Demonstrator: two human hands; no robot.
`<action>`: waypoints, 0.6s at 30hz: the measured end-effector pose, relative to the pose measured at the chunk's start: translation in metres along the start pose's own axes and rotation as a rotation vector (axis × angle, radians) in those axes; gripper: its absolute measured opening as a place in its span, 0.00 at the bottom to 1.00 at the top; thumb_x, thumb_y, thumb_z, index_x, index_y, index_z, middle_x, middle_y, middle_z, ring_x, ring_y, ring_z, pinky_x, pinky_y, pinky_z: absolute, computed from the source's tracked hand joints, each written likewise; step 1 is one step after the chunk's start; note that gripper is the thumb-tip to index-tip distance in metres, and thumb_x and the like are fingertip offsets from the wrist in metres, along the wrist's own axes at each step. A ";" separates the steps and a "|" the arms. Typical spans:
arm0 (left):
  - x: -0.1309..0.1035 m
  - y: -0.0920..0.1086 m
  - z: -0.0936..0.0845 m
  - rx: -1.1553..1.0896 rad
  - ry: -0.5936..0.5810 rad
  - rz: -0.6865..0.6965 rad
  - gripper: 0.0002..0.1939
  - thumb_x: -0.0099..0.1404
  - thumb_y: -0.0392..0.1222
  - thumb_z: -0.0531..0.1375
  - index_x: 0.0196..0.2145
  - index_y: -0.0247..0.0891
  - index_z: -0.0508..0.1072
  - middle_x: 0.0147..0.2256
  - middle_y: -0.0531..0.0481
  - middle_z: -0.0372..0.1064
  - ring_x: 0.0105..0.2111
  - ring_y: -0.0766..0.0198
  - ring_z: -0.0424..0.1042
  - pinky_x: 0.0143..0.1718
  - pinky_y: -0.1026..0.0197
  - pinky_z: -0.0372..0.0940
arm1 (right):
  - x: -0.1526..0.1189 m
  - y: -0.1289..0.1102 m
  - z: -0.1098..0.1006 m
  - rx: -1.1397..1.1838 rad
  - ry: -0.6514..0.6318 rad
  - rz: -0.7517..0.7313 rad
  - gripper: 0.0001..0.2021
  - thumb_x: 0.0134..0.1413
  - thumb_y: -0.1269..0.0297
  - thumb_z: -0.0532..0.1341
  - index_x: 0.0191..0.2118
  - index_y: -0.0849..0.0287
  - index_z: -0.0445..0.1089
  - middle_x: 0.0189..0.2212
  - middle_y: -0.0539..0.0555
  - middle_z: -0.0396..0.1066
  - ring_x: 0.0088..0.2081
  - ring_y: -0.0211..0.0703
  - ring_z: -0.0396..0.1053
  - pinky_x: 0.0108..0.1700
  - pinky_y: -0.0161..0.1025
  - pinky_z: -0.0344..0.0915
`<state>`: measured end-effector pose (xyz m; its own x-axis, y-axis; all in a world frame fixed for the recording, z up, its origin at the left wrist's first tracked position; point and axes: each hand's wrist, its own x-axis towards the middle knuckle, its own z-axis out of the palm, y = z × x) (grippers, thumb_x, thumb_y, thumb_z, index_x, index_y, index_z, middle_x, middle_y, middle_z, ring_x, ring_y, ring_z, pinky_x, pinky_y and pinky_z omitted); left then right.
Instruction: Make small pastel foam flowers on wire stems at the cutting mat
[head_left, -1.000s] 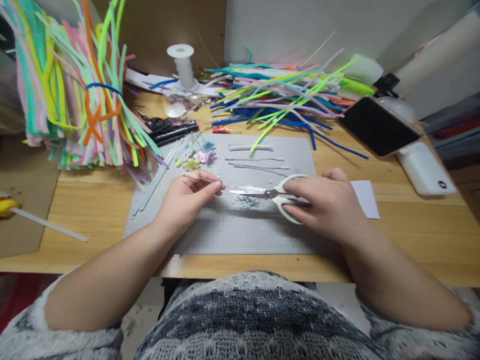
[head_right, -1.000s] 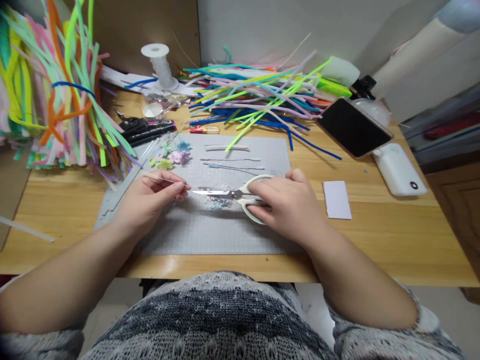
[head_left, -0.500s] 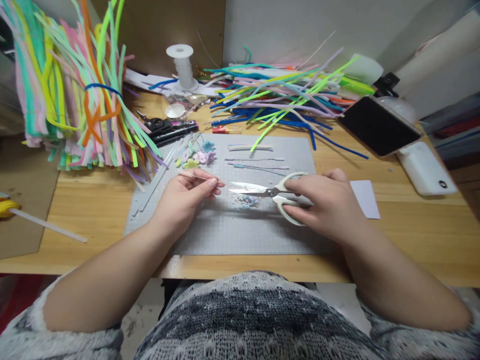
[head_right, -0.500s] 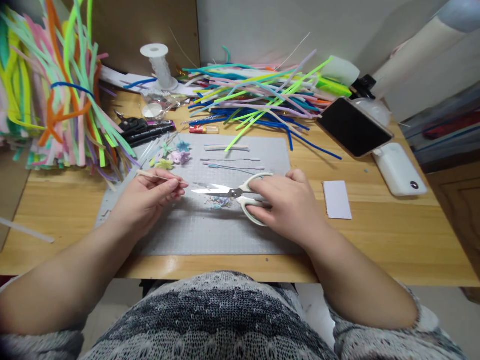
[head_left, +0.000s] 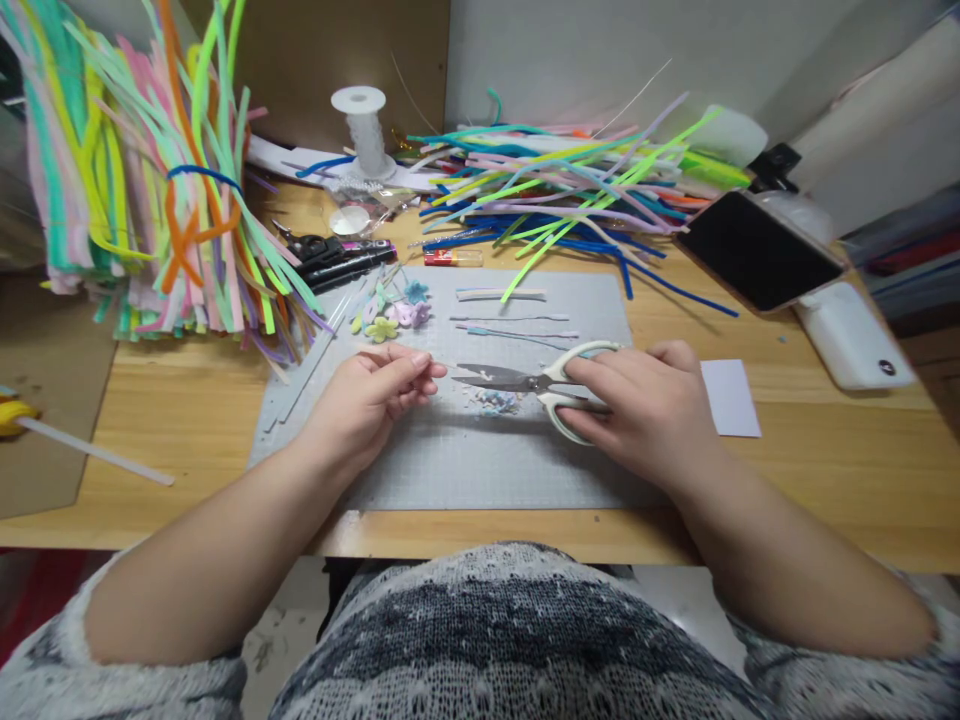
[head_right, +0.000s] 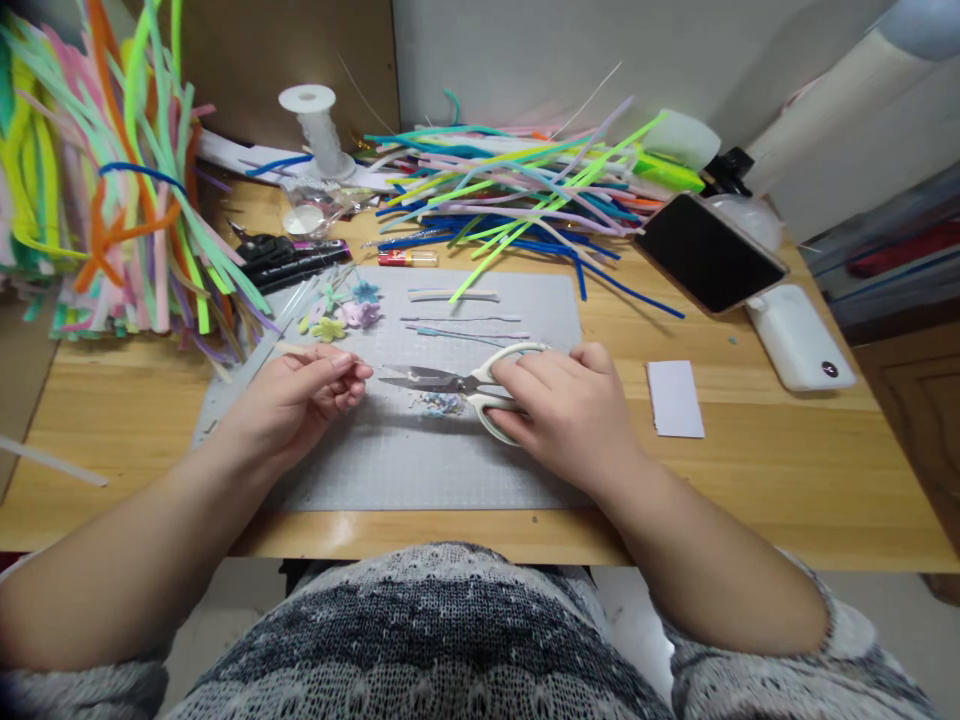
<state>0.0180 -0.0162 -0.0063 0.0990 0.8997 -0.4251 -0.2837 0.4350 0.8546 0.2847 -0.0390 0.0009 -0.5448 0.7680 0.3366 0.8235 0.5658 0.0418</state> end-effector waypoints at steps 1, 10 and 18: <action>0.000 0.000 0.000 -0.016 -0.008 -0.027 0.12 0.47 0.42 0.70 0.24 0.33 0.74 0.25 0.50 0.74 0.23 0.71 0.68 0.25 0.68 0.64 | 0.000 -0.001 0.000 -0.005 0.009 -0.007 0.10 0.59 0.57 0.58 0.39 0.57 0.70 0.31 0.53 0.76 0.33 0.44 0.68 0.38 0.43 0.47; 0.000 0.000 -0.004 -0.191 -0.039 -0.235 0.03 0.54 0.35 0.65 0.25 0.33 0.74 0.24 0.51 0.72 0.22 0.73 0.67 0.23 0.71 0.63 | -0.001 -0.001 0.004 -0.035 0.067 0.002 0.10 0.59 0.57 0.58 0.40 0.57 0.70 0.32 0.53 0.76 0.33 0.43 0.68 0.39 0.43 0.47; 0.001 0.001 -0.003 -0.271 -0.020 -0.307 0.05 0.58 0.31 0.61 0.25 0.32 0.74 0.22 0.51 0.71 0.20 0.74 0.67 0.22 0.72 0.63 | 0.000 -0.002 0.004 -0.030 0.045 -0.001 0.10 0.57 0.57 0.60 0.40 0.57 0.69 0.32 0.52 0.75 0.34 0.43 0.68 0.39 0.43 0.47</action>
<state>0.0147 -0.0152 -0.0072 0.2354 0.7315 -0.6400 -0.4788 0.6603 0.5786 0.2824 -0.0387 -0.0028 -0.5387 0.7528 0.3782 0.8276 0.5570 0.0701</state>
